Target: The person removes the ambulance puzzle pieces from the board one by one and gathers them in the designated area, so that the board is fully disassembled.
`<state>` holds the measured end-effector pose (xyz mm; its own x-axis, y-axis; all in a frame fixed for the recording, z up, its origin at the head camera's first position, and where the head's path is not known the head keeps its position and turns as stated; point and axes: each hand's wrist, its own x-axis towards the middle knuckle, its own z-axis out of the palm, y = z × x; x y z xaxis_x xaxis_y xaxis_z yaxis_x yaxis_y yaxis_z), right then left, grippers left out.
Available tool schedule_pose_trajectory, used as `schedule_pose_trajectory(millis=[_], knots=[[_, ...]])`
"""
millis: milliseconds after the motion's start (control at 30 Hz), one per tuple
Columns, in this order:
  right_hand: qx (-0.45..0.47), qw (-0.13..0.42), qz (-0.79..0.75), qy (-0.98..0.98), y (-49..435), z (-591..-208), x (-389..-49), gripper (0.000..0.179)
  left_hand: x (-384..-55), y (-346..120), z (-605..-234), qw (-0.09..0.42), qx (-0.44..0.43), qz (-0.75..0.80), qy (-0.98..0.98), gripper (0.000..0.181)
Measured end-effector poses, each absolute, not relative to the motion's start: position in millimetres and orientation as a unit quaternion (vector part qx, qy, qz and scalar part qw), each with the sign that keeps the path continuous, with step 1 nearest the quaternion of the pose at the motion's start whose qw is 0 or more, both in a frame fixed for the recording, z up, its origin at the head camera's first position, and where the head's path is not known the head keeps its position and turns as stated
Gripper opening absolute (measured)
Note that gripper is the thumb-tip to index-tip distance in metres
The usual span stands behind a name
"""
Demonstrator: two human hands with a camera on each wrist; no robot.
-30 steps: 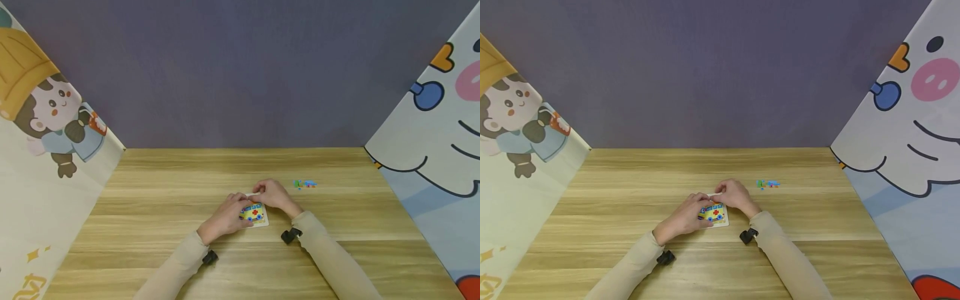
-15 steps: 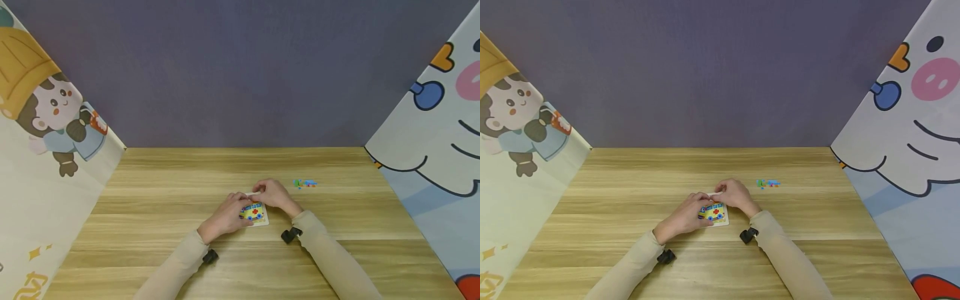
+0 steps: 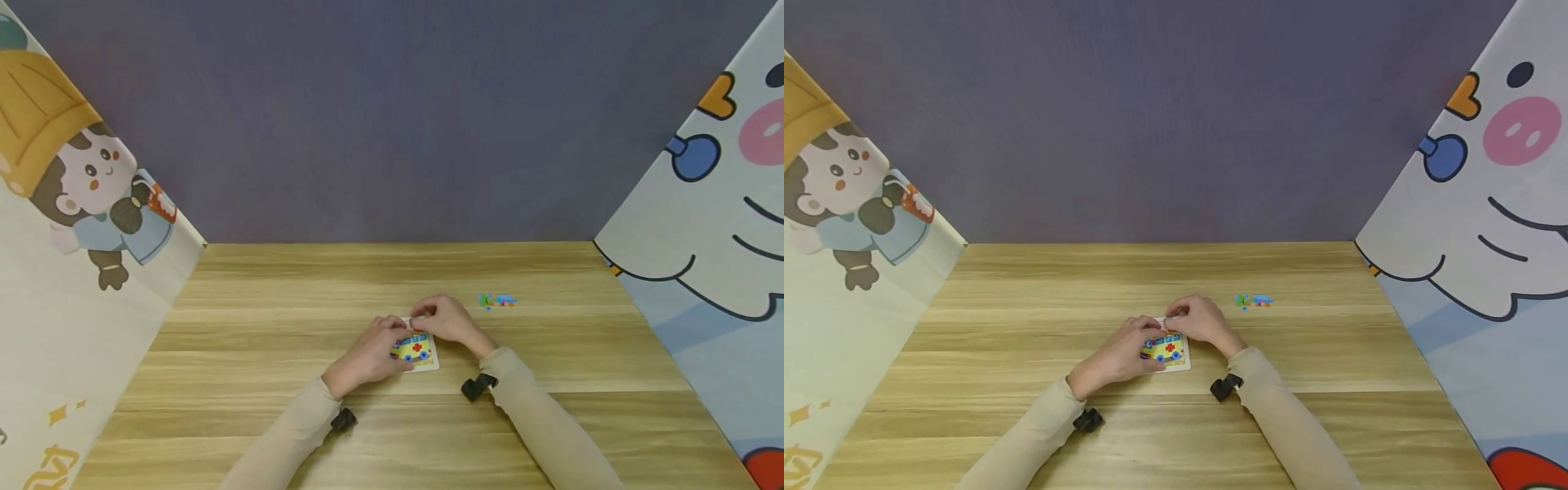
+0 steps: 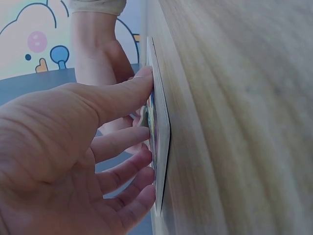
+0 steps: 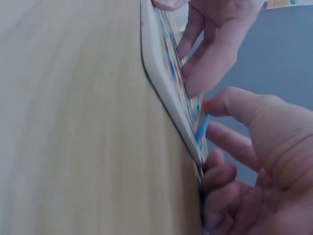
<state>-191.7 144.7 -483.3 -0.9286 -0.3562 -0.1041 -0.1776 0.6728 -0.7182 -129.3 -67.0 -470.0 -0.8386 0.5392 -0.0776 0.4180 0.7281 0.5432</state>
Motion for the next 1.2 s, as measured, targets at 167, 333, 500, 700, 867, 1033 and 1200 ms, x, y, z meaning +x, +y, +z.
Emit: schedule_pose_trajectory(millis=[167,333,500,700,867,1033,1200], knots=[[-0.209,0.143,-0.389,0.886,157.6,-486.3,-195.6,0.029,-129.2,-67.4,-469.7,0.114,0.26,0.26,0.923,0.061],[-0.258,0.163,-0.386,0.87,166.9,-482.5,-193.8,0.041,-128.4,-68.4,-468.8,0.117,0.26,0.258,0.923,0.059],[-0.276,0.16,-0.382,0.868,169.2,-481.4,-192.0,0.042,-129.2,-68.7,-468.3,0.115,0.262,0.258,0.923,0.06],[-0.282,0.167,-0.385,0.863,169.6,-479.6,-190.8,0.042,-130.8,-68.5,-468.7,0.112,0.263,0.254,0.924,0.062],[-0.288,0.164,-0.387,0.861,170.2,-481.2,-191.9,0.043,-130.9,-71.8,-467.8,0.12,0.27,0.255,0.921,0.065],[-0.283,0.169,-0.394,0.858,170.9,-482.8,-191.2,0.043,-128.5,-79.4,-464.1,0.134,0.268,0.258,0.919,0.069],[-0.269,0.175,-0.399,0.859,171.6,-483.2,-189.5,0.042,-123.5,-88.7,-464.4,0.136,0.261,0.269,0.917,0.069]])
